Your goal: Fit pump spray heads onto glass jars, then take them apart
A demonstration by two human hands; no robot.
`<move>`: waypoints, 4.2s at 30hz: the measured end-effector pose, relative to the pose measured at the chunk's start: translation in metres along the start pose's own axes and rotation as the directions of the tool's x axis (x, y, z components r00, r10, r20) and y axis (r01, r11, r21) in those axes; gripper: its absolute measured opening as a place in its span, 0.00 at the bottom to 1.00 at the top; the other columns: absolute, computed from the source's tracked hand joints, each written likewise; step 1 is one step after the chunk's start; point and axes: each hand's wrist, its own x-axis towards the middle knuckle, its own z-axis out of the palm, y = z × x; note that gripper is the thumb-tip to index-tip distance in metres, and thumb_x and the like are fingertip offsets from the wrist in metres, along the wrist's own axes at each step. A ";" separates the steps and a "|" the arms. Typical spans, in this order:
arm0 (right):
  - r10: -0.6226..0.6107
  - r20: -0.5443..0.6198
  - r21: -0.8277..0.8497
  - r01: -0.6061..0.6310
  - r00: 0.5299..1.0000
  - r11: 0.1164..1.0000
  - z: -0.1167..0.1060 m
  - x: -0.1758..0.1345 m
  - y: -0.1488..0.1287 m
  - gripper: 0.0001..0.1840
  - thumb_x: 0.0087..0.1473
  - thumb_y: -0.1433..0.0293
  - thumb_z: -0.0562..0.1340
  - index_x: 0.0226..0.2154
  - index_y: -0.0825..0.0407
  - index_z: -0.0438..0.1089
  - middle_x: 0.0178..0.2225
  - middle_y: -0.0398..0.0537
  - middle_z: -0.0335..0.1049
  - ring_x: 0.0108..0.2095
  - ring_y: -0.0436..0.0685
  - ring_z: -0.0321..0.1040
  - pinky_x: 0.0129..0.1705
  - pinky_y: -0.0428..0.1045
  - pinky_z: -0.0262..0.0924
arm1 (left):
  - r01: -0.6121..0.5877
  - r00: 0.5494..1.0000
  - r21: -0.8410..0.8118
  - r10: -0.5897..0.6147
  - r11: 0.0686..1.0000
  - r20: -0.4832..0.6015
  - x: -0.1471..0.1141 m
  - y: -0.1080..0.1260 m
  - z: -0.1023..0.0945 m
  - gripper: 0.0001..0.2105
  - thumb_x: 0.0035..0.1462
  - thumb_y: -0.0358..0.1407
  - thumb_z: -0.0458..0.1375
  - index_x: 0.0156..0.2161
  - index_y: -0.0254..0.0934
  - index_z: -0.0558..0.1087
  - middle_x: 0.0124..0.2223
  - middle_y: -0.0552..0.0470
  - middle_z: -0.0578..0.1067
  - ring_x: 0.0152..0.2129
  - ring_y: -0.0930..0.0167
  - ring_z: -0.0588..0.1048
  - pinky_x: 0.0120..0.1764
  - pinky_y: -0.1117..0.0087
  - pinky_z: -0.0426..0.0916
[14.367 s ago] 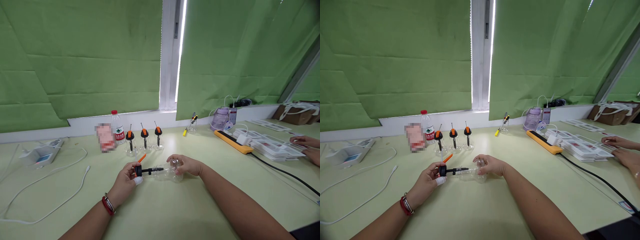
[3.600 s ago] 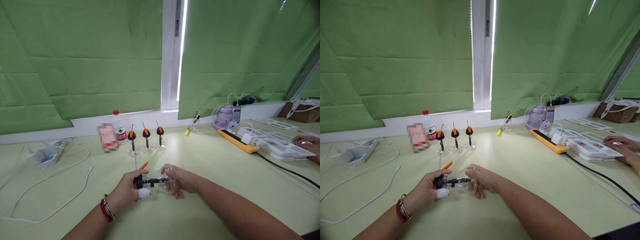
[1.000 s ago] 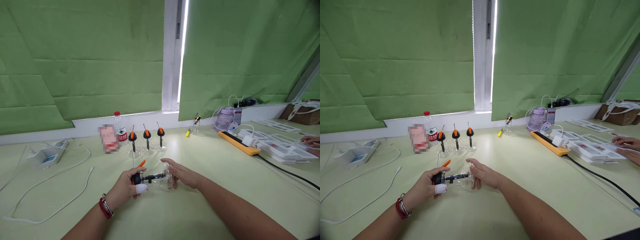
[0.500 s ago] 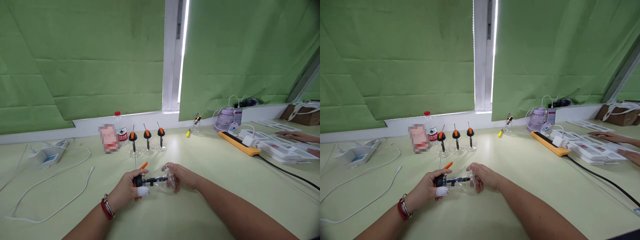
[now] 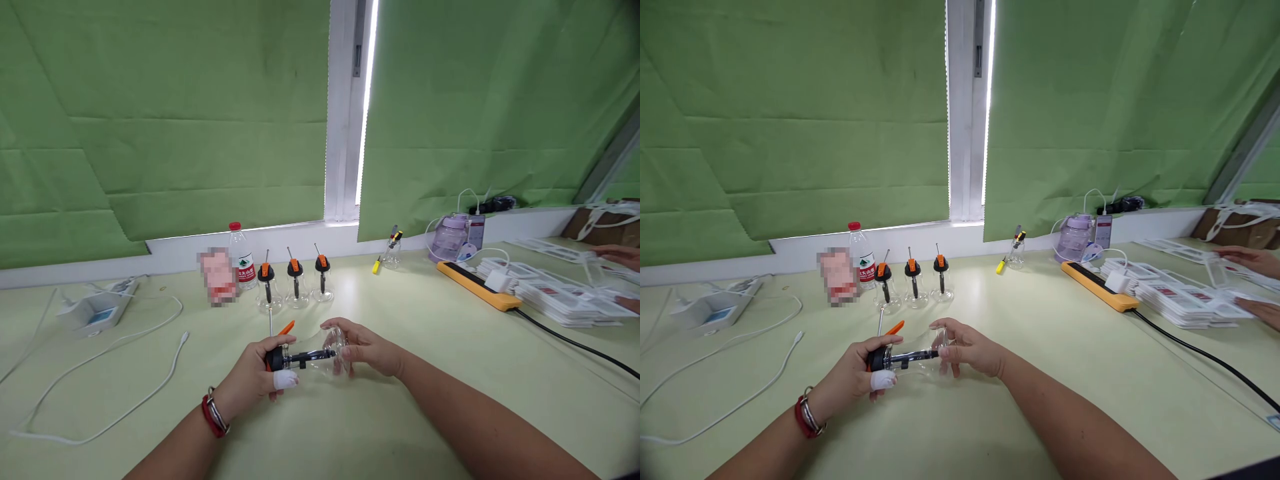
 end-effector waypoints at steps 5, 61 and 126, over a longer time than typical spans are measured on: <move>0.107 -0.053 0.020 -0.106 0.993 0.994 0.001 0.006 0.016 0.31 0.53 0.47 0.51 0.49 0.54 0.57 0.28 0.47 0.68 0.19 0.51 0.68 0.17 0.43 0.57 | -0.001 1.000 0.013 0.001 1.000 0.001 0.001 -0.003 0.001 0.33 0.40 0.37 0.66 0.54 0.33 0.64 0.23 0.59 0.68 0.16 0.75 0.68 0.17 0.73 0.68; -0.015 0.023 -0.107 0.018 1.000 0.994 -0.003 0.001 0.005 0.45 0.46 0.58 0.66 0.60 0.42 0.43 0.57 0.55 0.47 0.42 0.52 0.63 0.41 0.50 0.61 | -0.016 0.999 -0.015 0.015 1.000 -0.051 0.001 0.000 -0.003 0.33 0.40 0.40 0.67 0.53 0.35 0.65 0.24 0.58 0.69 0.16 0.75 0.69 0.17 0.73 0.67; 0.048 -0.049 -0.077 -0.052 0.998 0.996 -0.002 0.003 0.012 0.34 0.53 0.50 0.55 0.56 0.52 0.53 0.42 0.55 0.66 0.31 0.52 0.68 0.29 0.46 0.60 | -0.037 0.999 -0.060 0.035 0.998 -0.030 0.003 -0.004 -0.003 0.32 0.41 0.37 0.66 0.53 0.34 0.64 0.23 0.59 0.69 0.15 0.75 0.68 0.16 0.74 0.67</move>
